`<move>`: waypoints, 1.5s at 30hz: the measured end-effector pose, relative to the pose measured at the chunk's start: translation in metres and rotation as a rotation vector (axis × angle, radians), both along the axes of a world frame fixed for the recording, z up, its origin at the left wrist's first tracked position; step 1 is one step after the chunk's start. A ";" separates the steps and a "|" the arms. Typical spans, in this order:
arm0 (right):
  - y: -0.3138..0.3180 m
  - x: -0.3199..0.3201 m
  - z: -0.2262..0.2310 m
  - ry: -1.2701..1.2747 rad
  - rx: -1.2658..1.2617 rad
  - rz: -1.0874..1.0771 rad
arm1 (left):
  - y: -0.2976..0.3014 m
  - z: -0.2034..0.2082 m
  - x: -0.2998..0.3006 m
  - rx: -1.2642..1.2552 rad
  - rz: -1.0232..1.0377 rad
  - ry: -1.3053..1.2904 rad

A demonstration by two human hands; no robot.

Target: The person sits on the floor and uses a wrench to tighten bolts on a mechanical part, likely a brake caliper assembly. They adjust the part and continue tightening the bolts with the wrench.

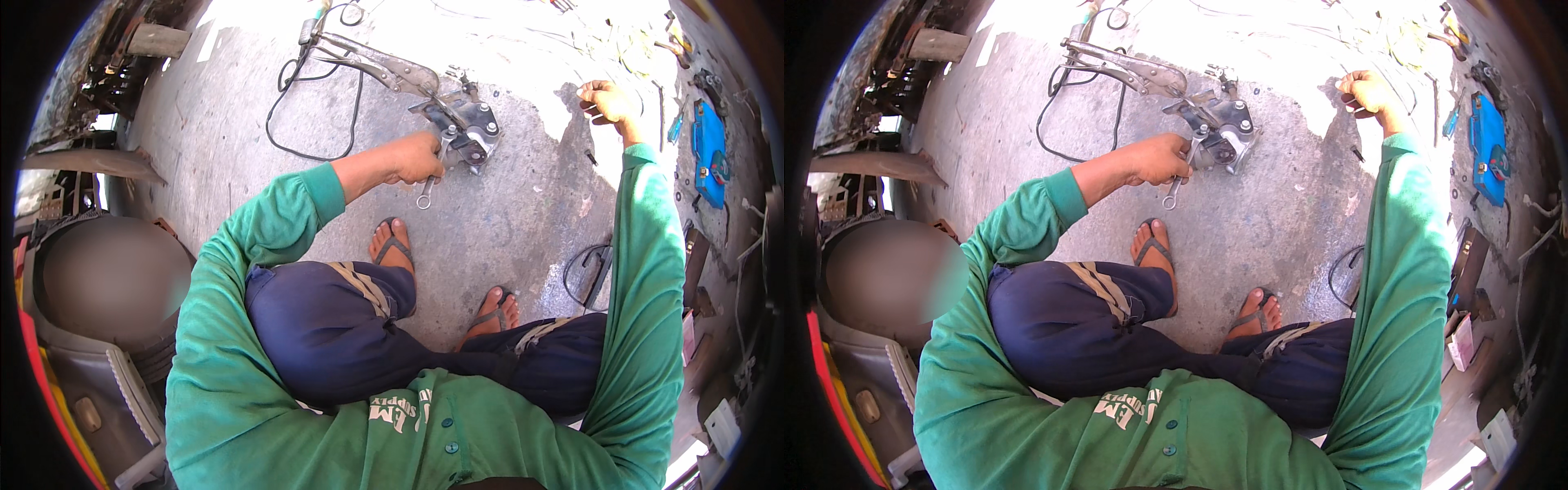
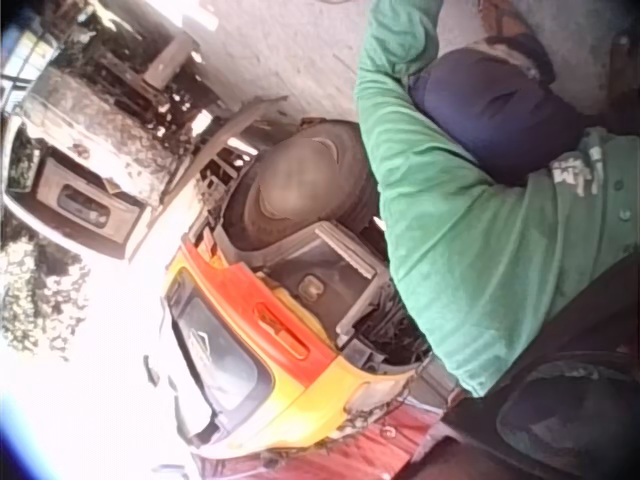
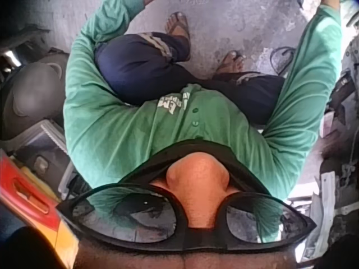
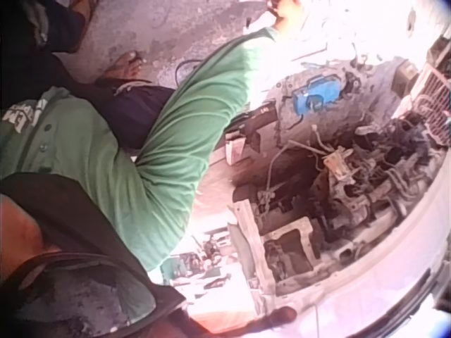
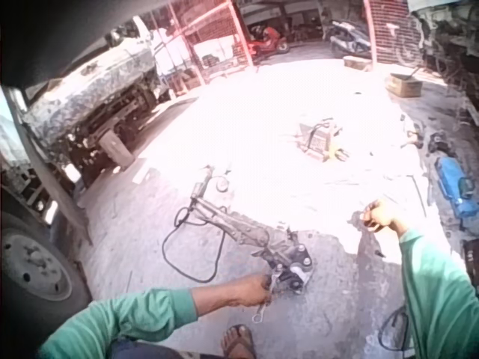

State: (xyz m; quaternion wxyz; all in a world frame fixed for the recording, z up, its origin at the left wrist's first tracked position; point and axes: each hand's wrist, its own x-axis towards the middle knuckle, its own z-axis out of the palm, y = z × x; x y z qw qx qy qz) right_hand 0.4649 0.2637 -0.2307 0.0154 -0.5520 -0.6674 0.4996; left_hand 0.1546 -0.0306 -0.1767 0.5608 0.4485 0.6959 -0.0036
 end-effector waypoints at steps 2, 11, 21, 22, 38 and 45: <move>0.001 0.007 0.003 0.010 -0.001 -0.002 | -0.004 0.003 -0.014 -0.016 -0.150 -0.012; -0.003 0.000 0.008 0.011 0.004 -0.024 | -0.008 -0.015 -0.048 0.419 -0.593 0.543; -0.004 0.003 0.006 0.040 0.042 -0.049 | 0.008 -0.024 -0.047 0.531 -0.646 0.577; -0.003 0.004 0.006 0.040 0.042 -0.050 | 0.009 -0.023 -0.046 0.528 -0.646 0.586; -0.003 0.008 0.003 0.045 0.055 -0.063 | -0.014 0.008 -0.019 0.381 -0.556 0.396; -0.001 0.003 0.005 0.012 0.034 0.002 | -0.004 0.000 -0.035 0.427 -0.686 0.596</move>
